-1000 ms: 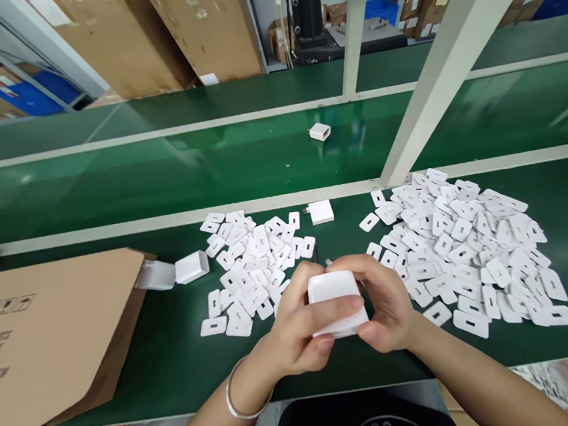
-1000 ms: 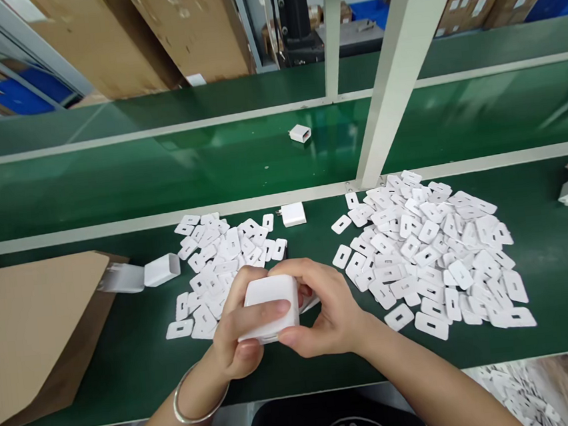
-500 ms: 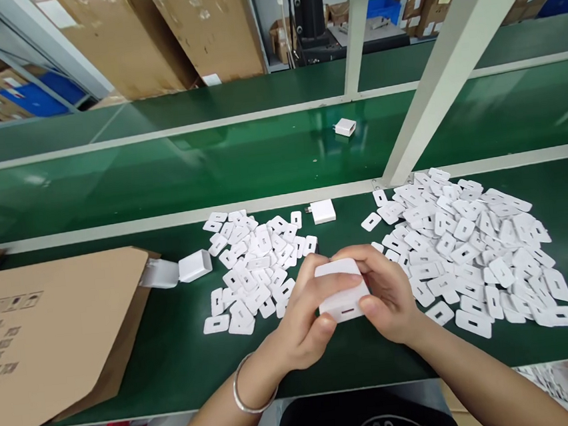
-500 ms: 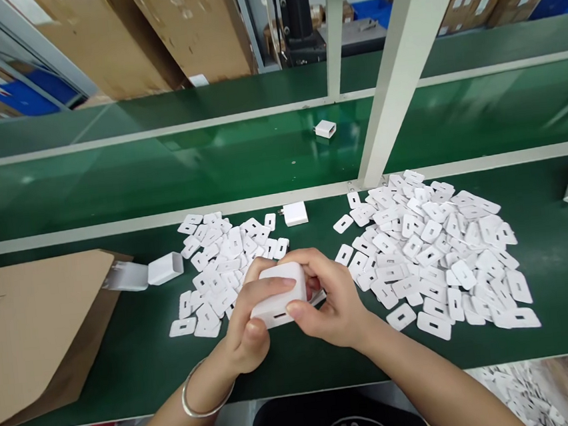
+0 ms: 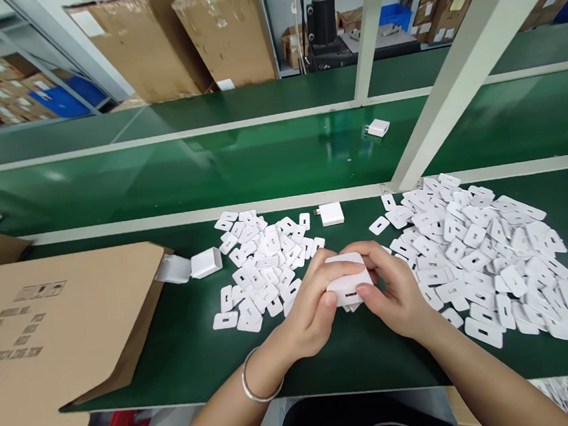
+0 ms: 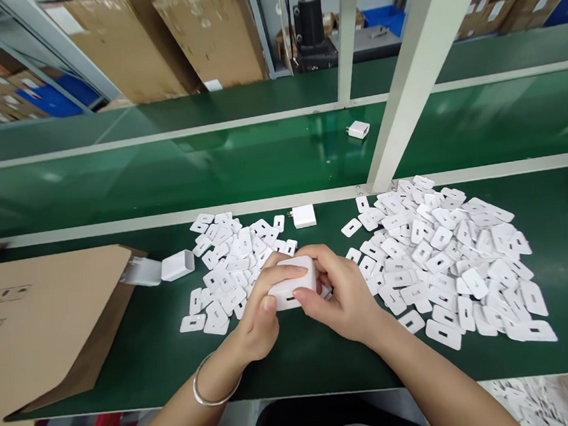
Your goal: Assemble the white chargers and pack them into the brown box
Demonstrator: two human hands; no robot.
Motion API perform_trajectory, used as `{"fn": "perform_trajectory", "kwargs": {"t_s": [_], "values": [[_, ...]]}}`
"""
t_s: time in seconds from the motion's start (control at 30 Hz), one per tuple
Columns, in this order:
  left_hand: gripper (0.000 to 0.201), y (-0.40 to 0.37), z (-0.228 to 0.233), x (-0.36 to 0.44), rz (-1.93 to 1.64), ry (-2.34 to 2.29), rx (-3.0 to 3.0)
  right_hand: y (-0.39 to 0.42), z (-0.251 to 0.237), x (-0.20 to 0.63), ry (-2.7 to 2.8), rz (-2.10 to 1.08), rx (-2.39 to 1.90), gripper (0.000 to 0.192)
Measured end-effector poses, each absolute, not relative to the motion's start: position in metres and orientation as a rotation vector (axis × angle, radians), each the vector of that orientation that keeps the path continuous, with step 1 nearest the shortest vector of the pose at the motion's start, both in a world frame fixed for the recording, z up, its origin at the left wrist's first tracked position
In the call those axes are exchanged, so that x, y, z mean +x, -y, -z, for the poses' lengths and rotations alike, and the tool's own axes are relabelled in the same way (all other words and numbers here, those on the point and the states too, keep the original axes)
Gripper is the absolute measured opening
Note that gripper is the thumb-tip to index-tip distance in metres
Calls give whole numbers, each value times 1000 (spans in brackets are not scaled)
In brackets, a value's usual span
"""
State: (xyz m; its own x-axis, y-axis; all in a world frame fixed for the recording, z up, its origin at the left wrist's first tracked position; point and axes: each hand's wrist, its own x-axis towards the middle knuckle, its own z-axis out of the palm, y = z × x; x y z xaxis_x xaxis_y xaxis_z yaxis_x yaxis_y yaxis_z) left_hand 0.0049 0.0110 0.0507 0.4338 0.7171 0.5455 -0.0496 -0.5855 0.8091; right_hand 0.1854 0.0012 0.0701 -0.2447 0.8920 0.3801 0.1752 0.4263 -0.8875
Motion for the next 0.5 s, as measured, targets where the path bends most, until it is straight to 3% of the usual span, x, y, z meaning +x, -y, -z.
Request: {"fn": "perform_trajectory", "kwargs": {"t_s": [0.1,0.3,0.5], "values": [[41,-10,-49,5,-1197,-561,1898,-2,-72,186,1702,-917,-956,30],[35,-12,-51,6,-1313,-530,2015,-2,-74,187,1759,-952,-911,48],[35,-14,-52,7,-1366,-459,2042,-2,-71,187,1719,-986,-872,47]]}}
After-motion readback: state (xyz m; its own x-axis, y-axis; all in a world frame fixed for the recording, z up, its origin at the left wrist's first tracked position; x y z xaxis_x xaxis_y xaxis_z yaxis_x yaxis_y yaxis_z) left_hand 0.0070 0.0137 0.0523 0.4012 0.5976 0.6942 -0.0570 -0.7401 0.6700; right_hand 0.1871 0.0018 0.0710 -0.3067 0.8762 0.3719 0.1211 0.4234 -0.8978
